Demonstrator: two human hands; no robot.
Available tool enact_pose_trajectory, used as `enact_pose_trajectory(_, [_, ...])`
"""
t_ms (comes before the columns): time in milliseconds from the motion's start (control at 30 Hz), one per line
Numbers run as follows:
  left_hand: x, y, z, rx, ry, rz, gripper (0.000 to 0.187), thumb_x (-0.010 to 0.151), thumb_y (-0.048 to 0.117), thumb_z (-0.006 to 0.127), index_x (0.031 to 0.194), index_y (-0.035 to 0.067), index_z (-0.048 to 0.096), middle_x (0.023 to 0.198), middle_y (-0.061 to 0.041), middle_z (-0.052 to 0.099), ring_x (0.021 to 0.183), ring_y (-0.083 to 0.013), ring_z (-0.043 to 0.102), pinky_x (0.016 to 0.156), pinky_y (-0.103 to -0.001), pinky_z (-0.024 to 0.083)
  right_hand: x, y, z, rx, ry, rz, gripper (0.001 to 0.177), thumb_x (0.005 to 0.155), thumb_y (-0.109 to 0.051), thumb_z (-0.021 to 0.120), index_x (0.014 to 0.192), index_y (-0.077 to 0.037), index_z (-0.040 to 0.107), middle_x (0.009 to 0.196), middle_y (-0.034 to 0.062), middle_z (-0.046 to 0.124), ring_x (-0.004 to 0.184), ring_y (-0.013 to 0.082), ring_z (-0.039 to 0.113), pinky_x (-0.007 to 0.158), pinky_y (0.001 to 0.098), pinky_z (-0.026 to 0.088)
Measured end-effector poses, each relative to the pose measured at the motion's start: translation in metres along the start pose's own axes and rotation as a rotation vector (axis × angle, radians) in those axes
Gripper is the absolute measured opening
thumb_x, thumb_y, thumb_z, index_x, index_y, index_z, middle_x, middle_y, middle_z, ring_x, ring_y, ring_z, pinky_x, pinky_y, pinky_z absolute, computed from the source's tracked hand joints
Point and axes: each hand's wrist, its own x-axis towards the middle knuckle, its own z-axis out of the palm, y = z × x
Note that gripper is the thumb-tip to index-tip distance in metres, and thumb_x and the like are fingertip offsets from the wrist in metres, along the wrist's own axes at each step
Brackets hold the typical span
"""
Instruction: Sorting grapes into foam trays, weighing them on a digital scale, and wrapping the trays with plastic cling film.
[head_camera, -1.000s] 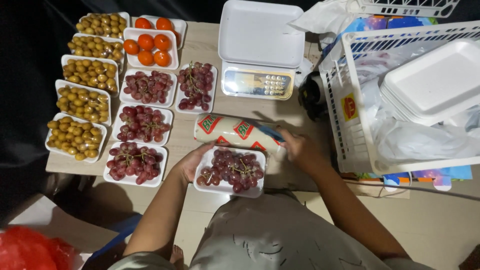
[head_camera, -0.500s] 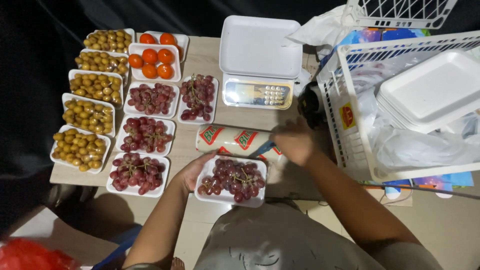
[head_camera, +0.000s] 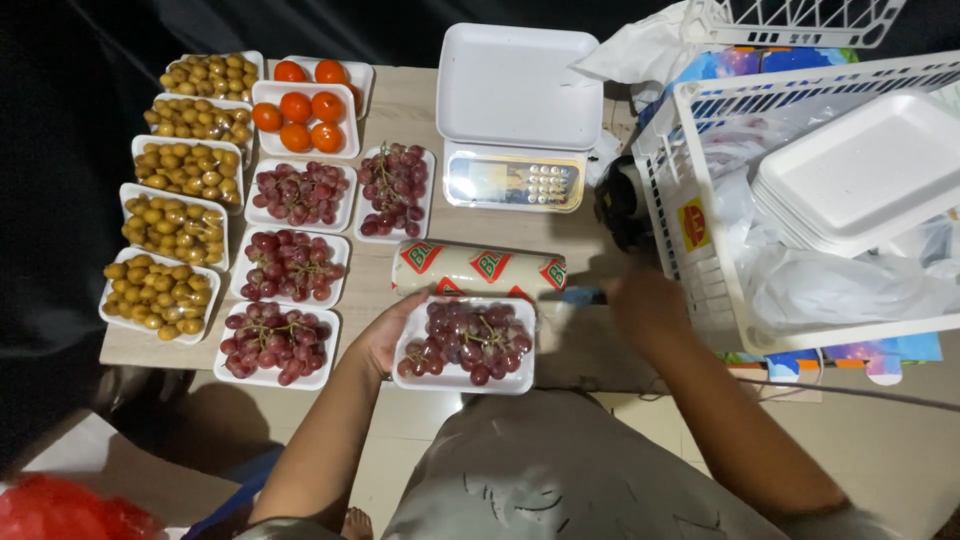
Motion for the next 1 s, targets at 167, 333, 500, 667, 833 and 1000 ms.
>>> enact_pose_trajectory(167, [0.009, -0.013, -0.008, -0.089, -0.041, 0.017, 0.052, 0.09, 0.055, 0.064, 0.125, 0.018, 0.072, 0.112, -0.022, 0.072, 0.097, -0.0415, 0.071, 0.085, -0.057, 0.058, 0.002, 0.009, 0.117, 0.815, 0.06, 0.163, 0.037, 0.095, -0.012, 0.057, 0.131, -0.021, 0.062, 0.092, 0.0058, 0.08, 0.106, 0.0318, 0.072, 0.094, 0.049, 0.052])
enact_pose_trajectory(333, [0.007, -0.012, 0.013, -0.159, -0.082, 0.016, 0.054, 0.089, 0.055, 0.066, 0.121, 0.012, 0.072, 0.107, -0.025, 0.072, 0.089, -0.0442, 0.07, 0.073, -0.054, 0.058, 0.032, -0.041, 0.26, 1.41, 0.179, -0.047, 0.03, 0.094, 0.0, 0.061, 0.124, 0.003, 0.058, 0.104, 0.0286, 0.066, 0.099, 0.044, 0.064, 0.093, 0.0581, 0.052])
enact_pose_trajectory(500, [0.006, -0.017, 0.017, -0.195, -0.085, 0.043, 0.054, 0.09, 0.055, 0.064, 0.118, 0.009, 0.071, 0.104, -0.024, 0.071, 0.086, -0.043, 0.069, 0.066, -0.049, 0.057, 0.025, -0.081, 0.206, 1.789, 0.064, -0.167, 0.035, 0.094, 0.001, 0.062, 0.128, 0.004, 0.059, 0.091, 0.019, 0.07, 0.082, 0.028, 0.069, 0.085, 0.0456, 0.059])
enact_pose_trajectory(667, [-0.01, -0.02, 0.043, -0.255, -0.099, 0.063, 0.056, 0.089, 0.051, 0.068, 0.115, 0.002, 0.07, 0.103, -0.028, 0.071, 0.088, -0.0461, 0.069, 0.072, -0.052, 0.059, 0.027, -0.114, 0.138, 1.427, 0.06, -0.018, 0.017, 0.082, 0.004, 0.065, 0.093, -0.001, 0.076, 0.085, 0.018, 0.077, 0.089, 0.0296, 0.072, 0.092, 0.0407, 0.053])
enact_pose_trajectory(833, [-0.015, -0.014, 0.041, -0.225, -0.042, 0.088, 0.057, 0.088, 0.053, 0.068, 0.111, 0.002, 0.07, 0.096, -0.024, 0.07, 0.08, -0.0449, 0.068, 0.061, -0.047, 0.057, 0.026, -0.13, 0.119, 1.58, -0.053, 0.018, 0.012, 0.084, -0.007, 0.063, 0.088, -0.002, 0.073, 0.081, 0.0155, 0.072, 0.083, 0.0267, 0.067, 0.084, 0.0377, 0.049])
enact_pose_trajectory(1000, [-0.026, -0.013, 0.045, -0.227, -0.015, 0.109, 0.056, 0.088, 0.052, 0.071, 0.11, 0.001, 0.07, 0.095, -0.025, 0.07, 0.078, -0.0448, 0.069, 0.06, -0.047, 0.057, 0.03, -0.144, 0.094, 1.72, -0.172, 0.049, 0.017, 0.085, -0.018, 0.062, 0.084, -0.003, 0.069, 0.077, 0.0131, 0.067, 0.077, 0.0238, 0.062, 0.075, 0.0348, 0.045])
